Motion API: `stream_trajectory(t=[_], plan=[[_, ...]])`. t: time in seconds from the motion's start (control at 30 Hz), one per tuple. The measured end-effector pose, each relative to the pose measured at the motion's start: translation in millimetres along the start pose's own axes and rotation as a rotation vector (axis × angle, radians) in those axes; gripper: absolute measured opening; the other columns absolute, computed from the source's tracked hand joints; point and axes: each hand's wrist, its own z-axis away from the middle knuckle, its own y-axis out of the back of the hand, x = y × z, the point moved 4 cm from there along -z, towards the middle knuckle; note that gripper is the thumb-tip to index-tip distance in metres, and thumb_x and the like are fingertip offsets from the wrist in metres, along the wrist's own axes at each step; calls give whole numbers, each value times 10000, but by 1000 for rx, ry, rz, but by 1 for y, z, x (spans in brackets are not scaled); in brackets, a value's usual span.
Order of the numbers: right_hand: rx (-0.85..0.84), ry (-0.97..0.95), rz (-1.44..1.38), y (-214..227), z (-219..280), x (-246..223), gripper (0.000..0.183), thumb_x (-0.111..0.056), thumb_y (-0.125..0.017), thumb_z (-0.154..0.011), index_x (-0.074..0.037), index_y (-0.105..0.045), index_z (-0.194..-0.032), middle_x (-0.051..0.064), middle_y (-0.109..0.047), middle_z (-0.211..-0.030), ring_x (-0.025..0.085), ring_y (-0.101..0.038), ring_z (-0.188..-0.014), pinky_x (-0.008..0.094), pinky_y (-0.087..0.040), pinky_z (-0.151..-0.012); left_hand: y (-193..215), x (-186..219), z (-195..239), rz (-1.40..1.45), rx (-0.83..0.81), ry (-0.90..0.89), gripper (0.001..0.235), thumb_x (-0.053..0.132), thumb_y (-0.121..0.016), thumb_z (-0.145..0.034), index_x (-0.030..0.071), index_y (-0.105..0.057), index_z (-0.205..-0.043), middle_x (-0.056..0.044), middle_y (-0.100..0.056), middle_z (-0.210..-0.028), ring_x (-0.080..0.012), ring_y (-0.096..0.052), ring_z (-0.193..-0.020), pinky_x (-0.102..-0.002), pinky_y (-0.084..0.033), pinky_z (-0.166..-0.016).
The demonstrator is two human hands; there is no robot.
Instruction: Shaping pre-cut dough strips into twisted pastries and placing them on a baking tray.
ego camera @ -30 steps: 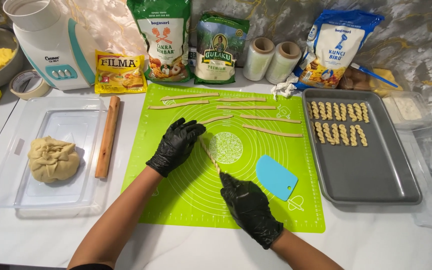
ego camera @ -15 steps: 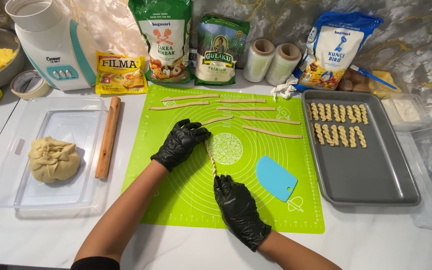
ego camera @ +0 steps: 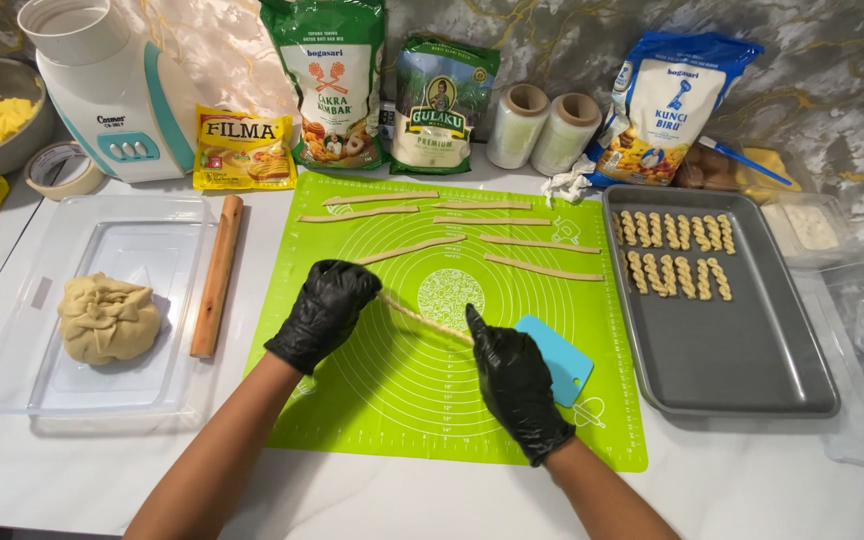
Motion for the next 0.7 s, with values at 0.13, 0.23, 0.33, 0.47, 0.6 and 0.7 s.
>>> stream_trajectory(t=[0.13, 0.23, 0.33, 0.47, 0.6, 0.7], plan=[[-31, 61, 134, 1, -13, -1, 461, -167, -581, -990, -179, -585, -1451, 96, -681, -939, 245, -651, -893, 369, -522, -871, 23, 16, 44, -16, -102, 70, 264, 318, -697, -842, 347, -656, -1102, 98, -675, -978, -178, -675, -1028, -424, -494, -993], [-164, -253, -317, 9, -29, -6, 341, -314, -546, -1033, -135, -680, -1291, 132, -686, -891, 309, -680, -827, 409, -548, -800, 42, 37, 59, -32, -81, 60, 301, 265, -677, -899, 313, -617, -1190, 54, -678, -1081, -197, -643, -1123, -480, -443, -1090], [-291, -357, -620, 50, -46, -21, 389, -326, -517, -1048, -143, -655, -1362, 178, -715, -1223, 367, -670, -1135, 427, -523, -999, 43, 50, 70, -27, -186, 94, 429, 269, -595, -929, 280, -499, -1346, 16, -531, -1318, -223, -482, -1293, -525, -288, -1171], [-395, -545, -650, 57, -42, -38, 474, -287, -451, -1058, -152, -552, -1502, -66, -612, -1377, 44, -427, -1412, 84, -181, -1153, 60, 65, 57, 110, -395, 269, 597, 299, -410, -1011, 248, -324, -1599, 1, -286, -1692, -252, -201, -1558, -549, -6, -1286], [-145, -368, -301, 44, -19, -52, 428, -194, -475, -1075, -122, -590, -1481, 23, -594, -1421, 129, -403, -1468, 127, -206, -1154, 70, 62, 34, 315, -574, 451, 579, 438, -379, -1050, 349, -300, -1617, 162, -239, -1687, -168, -142, -1571, -488, 92, -1288], [-206, 253, -203, 12, 18, -21, 839, 79, -345, -805, 16, -200, -1629, 190, -268, -1689, 332, -311, -1549, 429, -263, -1258, 43, 58, 43, 18, -119, 27, 726, 136, -455, -961, 44, -206, -1637, -147, -282, -1689, -460, -337, -1504, -728, -102, -1204]])
